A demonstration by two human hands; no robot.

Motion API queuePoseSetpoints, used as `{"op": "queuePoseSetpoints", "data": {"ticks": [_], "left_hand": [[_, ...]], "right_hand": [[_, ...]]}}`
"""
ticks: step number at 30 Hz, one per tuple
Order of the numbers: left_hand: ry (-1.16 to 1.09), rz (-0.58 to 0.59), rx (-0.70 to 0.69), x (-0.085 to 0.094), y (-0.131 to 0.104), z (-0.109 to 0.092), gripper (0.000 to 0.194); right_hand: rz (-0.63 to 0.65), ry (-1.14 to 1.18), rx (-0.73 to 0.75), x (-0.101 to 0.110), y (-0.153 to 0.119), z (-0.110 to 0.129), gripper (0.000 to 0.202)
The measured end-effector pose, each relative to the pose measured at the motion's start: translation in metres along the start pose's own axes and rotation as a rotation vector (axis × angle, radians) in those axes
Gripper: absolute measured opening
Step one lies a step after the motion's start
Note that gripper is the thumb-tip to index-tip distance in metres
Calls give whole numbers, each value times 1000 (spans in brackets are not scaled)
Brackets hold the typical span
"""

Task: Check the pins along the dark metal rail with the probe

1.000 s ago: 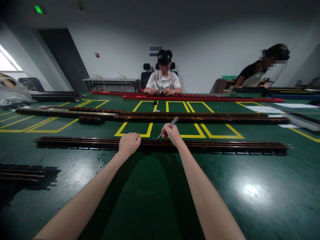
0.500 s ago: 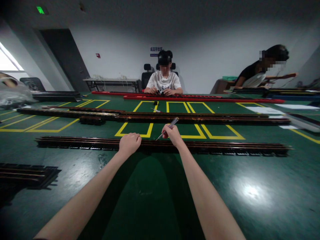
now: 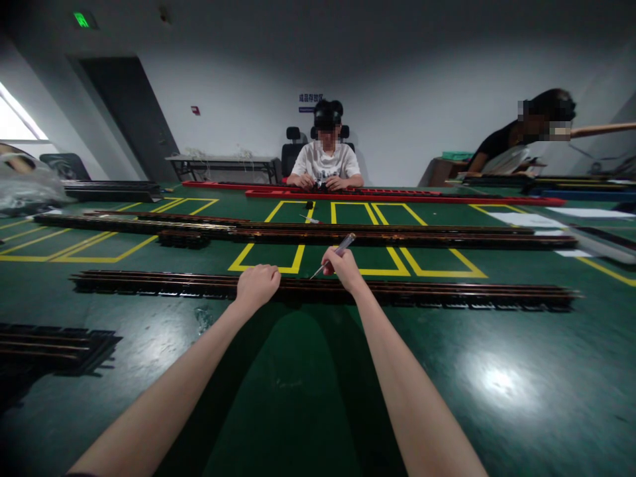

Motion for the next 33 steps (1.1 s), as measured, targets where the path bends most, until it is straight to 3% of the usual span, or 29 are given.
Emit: {"op": "queuePoseSetpoints", "data": {"ticks": [18, 33], "left_hand": [[101, -47, -21, -2, -1, 0, 44], [37, -27, -15, -1, -1, 0, 44]], "right_hand": [[-17, -5, -4, -3, -3, 5, 18], [-27, 6, -10, -5, -6, 10, 18]]}}
Point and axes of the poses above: each hand's wrist, its own y-axis towards the middle knuckle, its own x-axis out of the back of the hand, z = x × y, the point moved 1 cm from there along y, towards the middle knuckle, and after that the axes turned 2 degrees about z, right-handed, at the moved point
